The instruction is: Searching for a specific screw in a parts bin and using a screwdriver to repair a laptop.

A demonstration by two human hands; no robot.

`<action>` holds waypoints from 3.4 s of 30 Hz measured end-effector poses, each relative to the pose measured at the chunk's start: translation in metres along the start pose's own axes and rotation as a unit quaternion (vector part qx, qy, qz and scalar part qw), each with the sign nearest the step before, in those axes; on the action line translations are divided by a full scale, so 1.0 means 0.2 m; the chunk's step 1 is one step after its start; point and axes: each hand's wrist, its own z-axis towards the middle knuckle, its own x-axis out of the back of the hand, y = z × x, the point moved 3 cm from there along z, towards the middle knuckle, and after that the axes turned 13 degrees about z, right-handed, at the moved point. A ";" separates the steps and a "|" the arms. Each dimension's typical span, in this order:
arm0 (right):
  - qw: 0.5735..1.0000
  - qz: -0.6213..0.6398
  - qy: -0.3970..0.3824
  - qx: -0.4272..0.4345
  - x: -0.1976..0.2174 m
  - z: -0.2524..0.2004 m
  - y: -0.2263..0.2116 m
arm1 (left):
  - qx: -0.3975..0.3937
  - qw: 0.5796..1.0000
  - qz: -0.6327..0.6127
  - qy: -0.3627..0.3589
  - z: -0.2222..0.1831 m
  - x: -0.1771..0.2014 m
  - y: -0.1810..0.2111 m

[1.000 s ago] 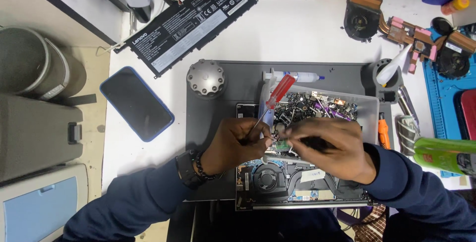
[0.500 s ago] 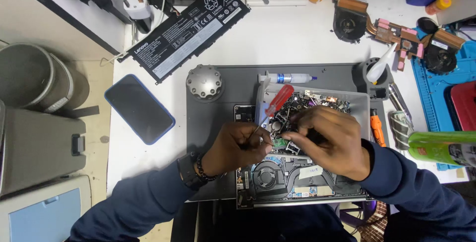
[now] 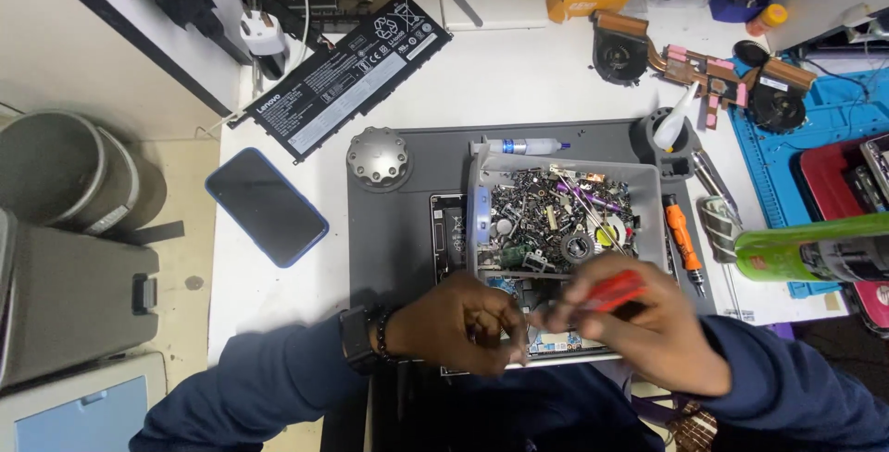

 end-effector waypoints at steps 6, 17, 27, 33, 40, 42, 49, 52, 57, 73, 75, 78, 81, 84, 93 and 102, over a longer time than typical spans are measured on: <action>0.983 0.120 0.092 0.106 0.07 -0.31 -0.13 | -0.027 0.994 0.049 0.089 0.00 -0.06 0.26; 0.966 0.144 0.124 0.175 0.18 -0.52 -0.08 | -0.031 0.981 0.151 0.115 0.15 -0.27 0.24; 0.944 0.180 0.160 0.228 0.45 -0.70 -0.04 | -0.051 0.949 0.311 0.013 0.17 -0.49 0.27; 0.897 0.256 0.219 0.286 0.81 -0.98 0.02 | -0.096 0.907 0.353 0.206 0.17 -0.55 0.05; 0.859 0.082 0.302 0.405 0.87 -1.20 -0.02 | -0.091 0.922 0.268 0.265 0.25 -0.58 0.06; 0.854 0.041 0.318 0.410 0.84 -1.21 -0.01 | -0.105 0.928 0.226 0.276 0.26 -0.60 0.03; 0.867 0.043 0.289 0.405 0.81 -1.23 -0.05 | -0.080 0.898 0.290 0.322 0.27 -0.60 -0.02; 0.854 0.038 0.329 0.400 0.84 -1.24 -0.02 | -0.103 0.919 0.206 0.321 0.27 -0.61 -0.01; 0.862 0.033 0.313 0.398 0.82 -1.20 -0.04 | -0.044 0.933 0.115 0.338 0.26 -0.59 -0.04; 0.872 0.001 0.316 0.375 0.80 -1.12 -0.05 | -0.020 0.938 0.007 0.347 0.23 -0.57 -0.15; 0.876 0.017 0.270 0.400 0.81 -1.12 -0.06 | -0.030 0.944 0.017 0.329 0.24 -0.57 -0.11; 0.862 0.055 0.314 0.394 0.82 -1.14 -0.03 | -0.034 0.939 0.054 0.337 0.25 -0.56 -0.07; 0.875 0.047 0.269 0.398 0.84 -1.15 -0.03 | -0.043 0.938 0.072 0.335 0.26 -0.55 -0.06; 0.866 0.014 0.302 0.397 0.82 -1.15 -0.04 | -0.051 0.943 0.066 0.322 0.27 -0.56 -0.08; 0.857 0.032 0.310 0.411 0.85 -1.18 -0.01 | -0.053 0.934 0.078 0.345 0.28 -0.56 -0.05; 0.874 0.085 0.241 0.413 0.89 -1.19 0.00 | -0.073 0.935 0.063 0.340 0.29 -0.56 -0.07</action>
